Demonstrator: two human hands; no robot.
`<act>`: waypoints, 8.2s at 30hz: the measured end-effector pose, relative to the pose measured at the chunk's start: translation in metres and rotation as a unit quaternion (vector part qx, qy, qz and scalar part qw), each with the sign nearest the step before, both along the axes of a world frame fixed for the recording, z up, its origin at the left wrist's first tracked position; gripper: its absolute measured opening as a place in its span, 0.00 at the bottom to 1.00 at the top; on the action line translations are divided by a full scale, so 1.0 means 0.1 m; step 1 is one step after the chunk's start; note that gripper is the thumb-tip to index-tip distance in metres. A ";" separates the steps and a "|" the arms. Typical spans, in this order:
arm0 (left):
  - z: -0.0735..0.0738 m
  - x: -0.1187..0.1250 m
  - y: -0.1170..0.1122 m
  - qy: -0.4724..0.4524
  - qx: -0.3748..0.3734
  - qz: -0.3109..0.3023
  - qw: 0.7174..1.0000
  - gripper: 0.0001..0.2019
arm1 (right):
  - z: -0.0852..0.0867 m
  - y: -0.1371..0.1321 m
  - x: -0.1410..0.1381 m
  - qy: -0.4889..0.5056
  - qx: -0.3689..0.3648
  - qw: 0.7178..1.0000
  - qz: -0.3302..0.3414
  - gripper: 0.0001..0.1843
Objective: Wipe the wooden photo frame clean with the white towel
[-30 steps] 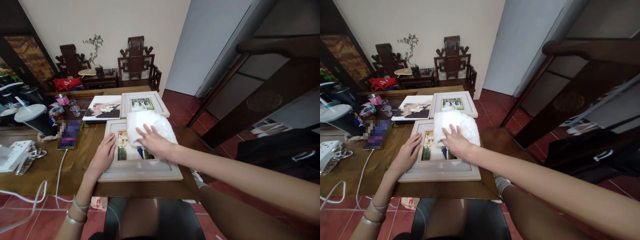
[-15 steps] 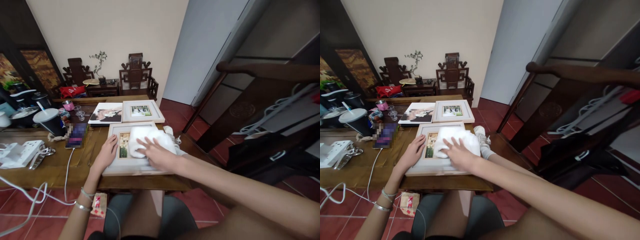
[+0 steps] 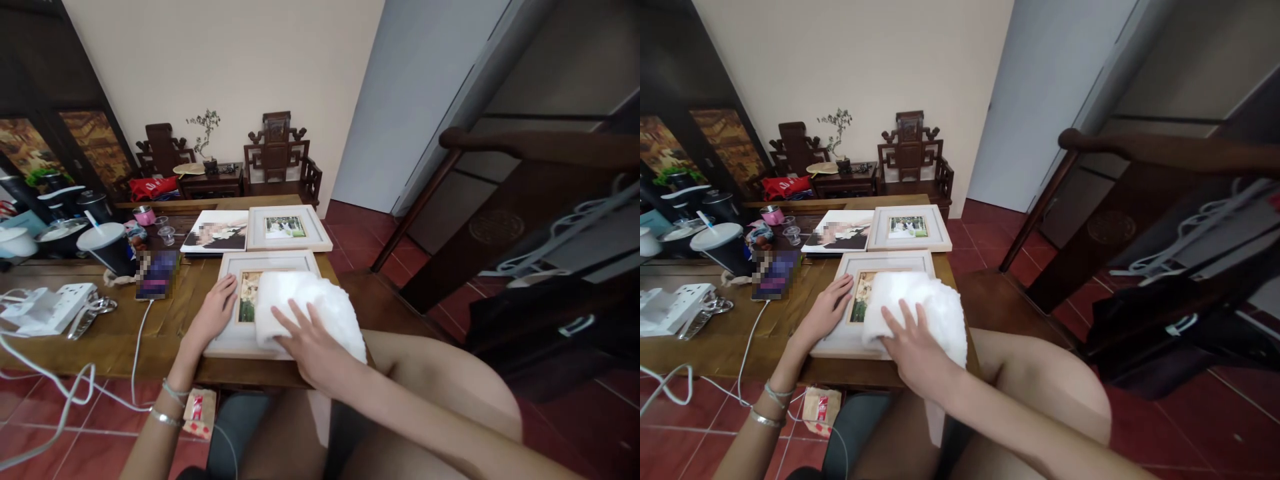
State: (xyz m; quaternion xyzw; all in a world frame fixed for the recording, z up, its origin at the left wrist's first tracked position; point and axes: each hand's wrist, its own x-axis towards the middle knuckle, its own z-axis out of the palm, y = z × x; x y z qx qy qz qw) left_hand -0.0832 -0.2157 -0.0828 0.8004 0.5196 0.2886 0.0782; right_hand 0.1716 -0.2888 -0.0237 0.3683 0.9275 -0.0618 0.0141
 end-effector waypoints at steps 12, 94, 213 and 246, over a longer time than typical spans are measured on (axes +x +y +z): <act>0.03 0.00 -0.02 -0.001 -0.008 -0.009 1.000 0.23 | -0.05 0.88 0.01 0.024 0.067 0.997 -0.035 0.34; 0.01 0.02 -0.06 -0.001 -0.039 0.000 0.999 0.22 | 0.20 0.18 -0.52 -0.026 -0.082 0.993 0.078 0.26; -0.07 0.04 -0.05 -0.012 -0.027 0.033 0.999 0.23 | 0.23 0.30 -0.04 0.013 -0.085 0.995 0.055 0.26; -0.02 0.08 -0.07 -0.009 -0.039 0.027 0.999 0.22 | 0.35 0.19 -0.01 0.003 -0.157 0.987 0.042 0.28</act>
